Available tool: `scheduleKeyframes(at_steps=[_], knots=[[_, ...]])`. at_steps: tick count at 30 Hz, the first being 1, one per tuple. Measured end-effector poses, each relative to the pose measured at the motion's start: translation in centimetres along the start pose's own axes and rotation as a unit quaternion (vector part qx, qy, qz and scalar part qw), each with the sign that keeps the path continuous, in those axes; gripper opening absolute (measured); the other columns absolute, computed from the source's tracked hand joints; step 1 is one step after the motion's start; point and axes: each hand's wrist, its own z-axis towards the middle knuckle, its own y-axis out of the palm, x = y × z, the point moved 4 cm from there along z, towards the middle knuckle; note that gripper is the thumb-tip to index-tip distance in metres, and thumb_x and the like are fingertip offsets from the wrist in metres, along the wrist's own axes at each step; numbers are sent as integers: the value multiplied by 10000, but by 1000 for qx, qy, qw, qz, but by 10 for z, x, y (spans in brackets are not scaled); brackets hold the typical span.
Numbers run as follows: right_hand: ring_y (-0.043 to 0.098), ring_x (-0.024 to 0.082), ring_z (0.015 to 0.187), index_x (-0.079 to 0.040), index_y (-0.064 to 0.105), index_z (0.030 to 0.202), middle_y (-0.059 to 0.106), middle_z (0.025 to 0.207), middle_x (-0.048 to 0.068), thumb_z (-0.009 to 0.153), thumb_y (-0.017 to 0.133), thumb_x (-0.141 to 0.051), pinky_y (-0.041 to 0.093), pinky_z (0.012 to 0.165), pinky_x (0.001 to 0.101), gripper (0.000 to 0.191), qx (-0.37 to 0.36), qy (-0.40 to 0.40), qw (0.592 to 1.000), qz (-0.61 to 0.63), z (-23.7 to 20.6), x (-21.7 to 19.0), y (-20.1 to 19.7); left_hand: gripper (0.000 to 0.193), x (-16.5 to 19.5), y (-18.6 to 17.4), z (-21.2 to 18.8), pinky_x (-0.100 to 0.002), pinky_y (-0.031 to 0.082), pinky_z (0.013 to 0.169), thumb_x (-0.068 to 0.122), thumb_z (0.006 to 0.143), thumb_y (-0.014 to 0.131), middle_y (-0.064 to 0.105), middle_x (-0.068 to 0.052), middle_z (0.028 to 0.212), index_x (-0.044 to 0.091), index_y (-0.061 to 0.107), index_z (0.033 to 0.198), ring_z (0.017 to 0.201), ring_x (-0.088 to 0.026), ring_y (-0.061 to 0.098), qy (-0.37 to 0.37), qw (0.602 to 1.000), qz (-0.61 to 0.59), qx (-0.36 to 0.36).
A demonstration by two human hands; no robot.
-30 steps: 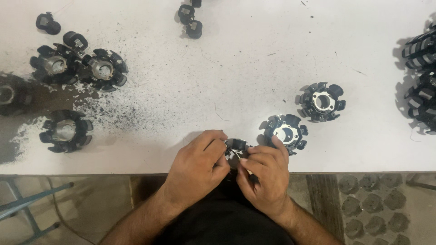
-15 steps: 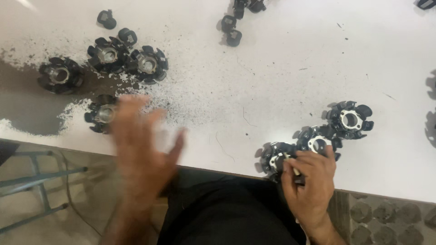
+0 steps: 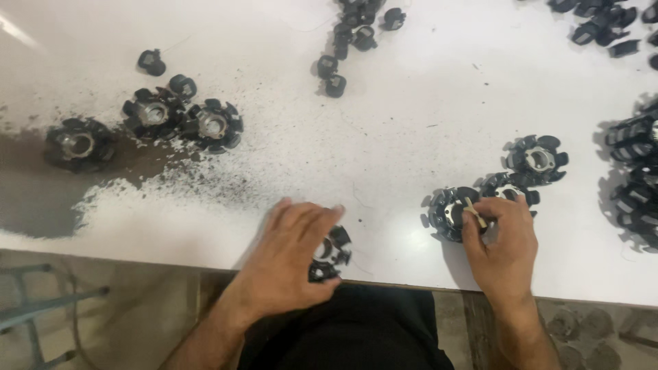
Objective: The person sits at a white workbench assembling omni wheels, pressing black roller pieces into the slots of wheel hubs one at a time and using a small stick tool to seat them. Finished wheels are placed in rows on the table, and the person reaches for new hubs and rollers as they work.
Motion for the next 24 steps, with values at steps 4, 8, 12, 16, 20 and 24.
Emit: scheduleKeyframes(at_steps=[4, 8, 12, 16, 20, 24], knots=[[667, 307, 1074, -40, 605, 1133, 686, 1088, 128, 954, 744, -37, 412, 1242, 595, 227, 29, -17, 999, 0, 2, 8, -6, 1004, 38, 7, 25, -622, 205, 1198, 373, 686, 866, 445, -167, 1458, 85, 379, 1516, 1416, -388, 354, 87, 995, -39, -2], [683, 271, 1202, -55, 585, 1165, 686, 1138, 128, 960, 719, -36, 355, 1288, 598, 245, 89, -45, 990, 97, -23, -15, -7, 675, 53, -2, 25, -584, 271, 1185, 354, 765, 834, 422, -208, 1512, 114, 566, 1336, 1450, -390, 339, 139, 983, -77, 92], [676, 271, 1164, -68, 594, 1092, 707, 1065, 98, 861, 743, -47, 281, 1314, 615, 275, 40, -39, 979, 197, -56, -55, 16, 274, 48, 15, 26, -503, 415, 1134, 189, 822, 790, 534, -154, 1386, 85, 653, 1036, 1387, -369, 483, 35, 993, -54, 97], [685, 268, 1084, -79, 616, 1027, 700, 995, 80, 777, 801, -29, 266, 1244, 618, 315, -14, -61, 987, 148, -61, -77, 33, 230, 45, 28, 25, -465, 461, 1028, 152, 832, 776, 598, -131, 1304, 54, 674, 1014, 1248, -343, 578, -29, 990, -50, 129], [670, 271, 1081, -79, 622, 1028, 691, 1011, 83, 757, 805, -4, 252, 1233, 627, 336, -13, -71, 990, 119, -50, -87, 34, 208, 46, 31, 22, -456, 474, 1012, 124, 852, 775, 617, -92, 1295, 75, 695, 1037, 1216, -301, 602, -21, 988, -42, 149], [669, 251, 1069, -73, 635, 1031, 679, 1004, 78, 762, 803, 6, 265, 1250, 617, 327, -9, -71, 990, 123, -47, -91, 34, 206, 43, 33, 22, -457, 484, 1052, 124, 833, 784, 606, -106, 1313, 88, 695, 1016, 1254, -321, 582, -15, 984, -58, 167]])
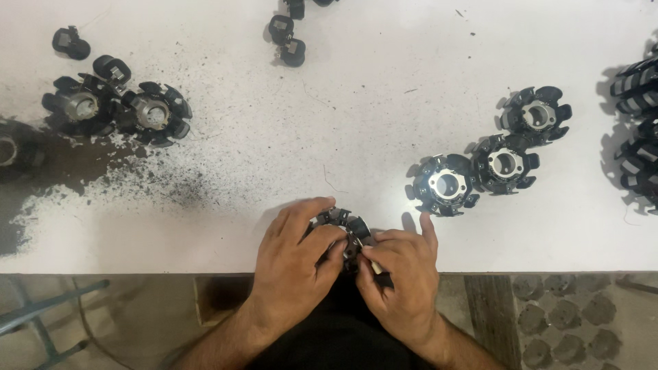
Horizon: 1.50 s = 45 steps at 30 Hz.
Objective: The person sits at a white workbench assembling omni wheels, pressing black roller pieces into the slots of wheel hubs one at a time and using a small stick tool to seat them. Finished wheels are placed in rows on the table, and the person reaches for new hubs and rollers as they work.
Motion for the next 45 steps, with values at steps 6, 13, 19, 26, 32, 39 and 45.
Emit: scheduleKeyframes(at_steps=[6, 13, 19, 26, 32, 39, 45], knots=[[686, 237, 999, -70, 644, 991, 689, 954, 64, 759, 797, 7, 289, 1249, 603, 288, -7, 17, 1000, 1, -1, 1, 1, 188, 0, -1, 0, -490, 455, 1096, 86, 797, 774, 590, -129, 1313, 79, 691, 966, 1309, -355, 554, 20, 1000, -10, 0], [689, 234, 992, -77, 655, 992, 692, 951, 58, 763, 792, 1, 325, 1237, 611, 278, -12, 24, 1000, 16, 7, -2, 0, 166, 4, 1, 4, -476, 451, 1096, 98, 827, 785, 625, -124, 1316, 75, 685, 958, 1304, -311, 573, 30, 999, -22, 21], [697, 246, 1000, -76, 649, 1004, 703, 962, 70, 785, 780, 0, 349, 1221, 620, 266, -15, 22, 999, 19, 4, 2, -1, 148, 0, 9, 4, -483, 432, 1064, 67, 805, 751, 641, -132, 1246, 54, 635, 897, 1236, -304, 600, 24, 999, -10, 43], [727, 258, 997, -46, 631, 1023, 710, 979, 88, 812, 773, 7, 487, 1142, 583, 260, -5, 14, 999, 51, -1, 3, 1, 164, -3, 12, 3, -477, 440, 1053, 36, 787, 724, 641, -127, 1211, 36, 616, 912, 1205, -289, 603, 28, 998, -3, 53], [725, 266, 975, -50, 649, 1016, 706, 967, 101, 790, 788, 28, 510, 1118, 563, 276, -11, -10, 1000, 18, 6, -3, 1, 150, -5, 14, 0, -476, 436, 1053, 36, 786, 717, 639, -129, 1206, 42, 606, 886, 1217, -291, 603, 30, 998, -2, 52], [731, 270, 969, -47, 659, 1023, 728, 974, 100, 792, 798, -1, 506, 1101, 551, 274, -41, -10, 999, 14, 12, -6, -7, 179, 0, 4, 3, -483, 471, 1026, 51, 763, 745, 625, -140, 1222, 48, 616, 887, 1207, -311, 604, 24, 997, -14, 66], [739, 256, 1015, -48, 608, 1066, 729, 1004, 101, 866, 739, 0, 437, 1172, 586, 244, 2, 38, 997, 60, 7, 7, -13, 232, 1, -24, 8, -416, 545, 868, 97, 812, 800, 597, -151, 1222, 43, 621, 951, 1087, -307, 627, 3, 998, -28, 56]])
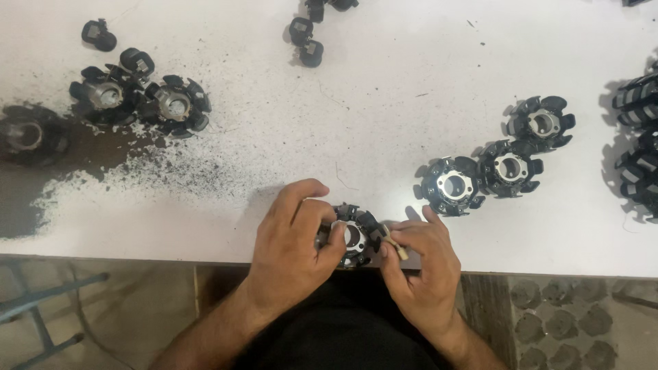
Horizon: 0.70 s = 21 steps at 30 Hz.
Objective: The person sits at a white workbench assembling omni wheels, pressing black roller pieces into the slots of wheel hubs one at a time and using a small stick tool to seat them. Finished wheels are placed in rows on the table, and the person reaches for new hubs and rollers as they work.
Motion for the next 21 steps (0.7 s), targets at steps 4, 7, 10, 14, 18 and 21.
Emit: scheduleKeyframes(at_steps=[4, 7, 10, 14, 18, 21], knots=[[736, 251, 998, -59, 618, 1054, 731, 999, 100, 868, 734, 1, 444, 1169, 578, 227, -1, 5, 1000, 8, 0, 7, 7, 264, 5, 5, 9, -405, 530, 772, 122, 803, 800, 605, -115, 1082, 37, 626, 981, 924, -294, 633, 49, 994, 53, -82], [729, 249, 990, -59, 617, 1055, 728, 1004, 95, 864, 728, -5, 446, 1158, 577, 227, -9, 3, 1000, 2, 1, 7, 9, 226, 9, 8, 14, -413, 522, 760, 102, 846, 756, 608, -97, 1041, 31, 632, 1022, 882, -281, 625, 70, 990, 84, -94], [727, 249, 989, -64, 614, 1055, 724, 1009, 91, 873, 732, -13, 457, 1149, 568, 223, -8, 3, 1000, -2, 3, 7, 7, 170, 8, 8, 16, -409, 525, 783, 107, 881, 733, 627, -78, 1020, 45, 640, 1008, 880, -259, 632, 48, 990, 84, -101], [719, 255, 990, -60, 614, 1062, 722, 1012, 94, 872, 735, -15, 460, 1140, 564, 230, -5, 4, 1000, 1, 4, 7, 6, 272, 6, 5, 13, -427, 516, 878, 121, 816, 734, 649, -96, 1134, 40, 662, 1066, 1001, -283, 647, 82, 991, 66, -79], [715, 250, 997, -63, 616, 1063, 721, 1014, 96, 864, 733, -13, 456, 1137, 566, 236, -11, 9, 1000, -2, 4, 7, 6, 217, -1, 14, 13, -418, 514, 895, 147, 862, 755, 652, -71, 1209, 81, 687, 1057, 1041, -262, 656, 85, 988, 72, -107], [716, 250, 1004, -64, 621, 1067, 716, 1015, 93, 866, 740, -14, 450, 1137, 569, 239, -15, 8, 1000, -2, 5, 7, 5, 183, -5, 15, 13, -416, 522, 903, 134, 867, 755, 653, -50, 1244, 92, 681, 1028, 1050, -244, 663, 84, 987, 75, -114]])
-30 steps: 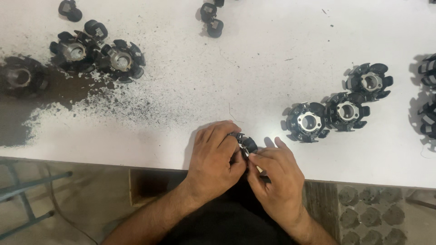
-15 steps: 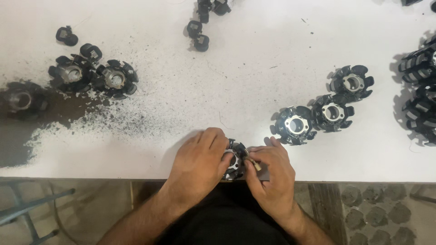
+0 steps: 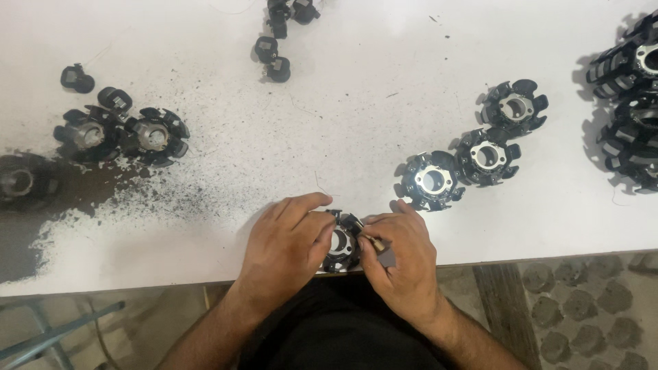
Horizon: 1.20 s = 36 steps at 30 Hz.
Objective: The person sits at a white workbench assembling omni wheels, pressing black roller pieces into the slots of wheel hubs one at a time and using a small stick tool to seat them. Finished wheels are placed in rows on the table, and the person reaches for new hubs and rollers as they work.
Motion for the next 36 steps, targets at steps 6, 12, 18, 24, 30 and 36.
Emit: scheduleKeyframes(at_steps=[6, 12, 18, 24, 30, 36], knots=[[703, 255, 1032, -61, 632, 1061, 713, 1028, 95, 844, 743, -16, 451, 1136, 554, 247, 2, -6, 1000, -10, 1, 0, -2, 231, 8, -3, -2, -427, 532, 911, 116, 801, 743, 628, -112, 1256, 68, 675, 1017, 1124, -290, 658, 67, 996, 47, -33], [694, 261, 1074, -91, 631, 1030, 699, 1000, 81, 834, 744, -18, 372, 1206, 586, 238, 5, -24, 1000, -7, -5, 0, 0, 205, 9, -3, -3, -375, 585, 841, 105, 873, 740, 695, -89, 1189, 49, 704, 1066, 1023, -275, 708, -7, 1000, -13, -17], [661, 269, 1115, -89, 624, 1041, 673, 966, 68, 815, 776, -18, 345, 1208, 596, 281, 7, -67, 998, -17, -13, -3, 6, 189, 7, -2, -5, -366, 594, 791, 129, 876, 760, 729, -78, 1107, 47, 718, 1041, 955, -269, 726, -37, 999, -25, 1], [664, 266, 1102, -93, 632, 1032, 671, 962, 59, 797, 776, -6, 348, 1207, 598, 289, 3, -70, 998, -11, -12, -4, 6, 184, 7, -1, -9, -362, 594, 795, 121, 870, 764, 728, -79, 1098, 40, 709, 1026, 955, -269, 727, -27, 999, -32, 10], [664, 268, 1089, -83, 636, 1016, 665, 946, 62, 787, 776, -9, 353, 1193, 595, 279, 4, -75, 997, -9, -12, -5, 6, 164, 9, -2, -11, -363, 598, 801, 103, 886, 754, 724, -86, 1090, 33, 699, 1024, 947, -275, 726, -24, 999, -40, 10], [667, 261, 1071, -90, 642, 975, 663, 932, 56, 755, 775, -24, 357, 1193, 602, 265, -2, -69, 997, -18, -15, 0, 8, 220, 8, 1, -18, -358, 602, 760, 68, 842, 753, 699, -108, 1154, 21, 674, 1041, 936, -291, 723, -28, 998, -57, -9]])
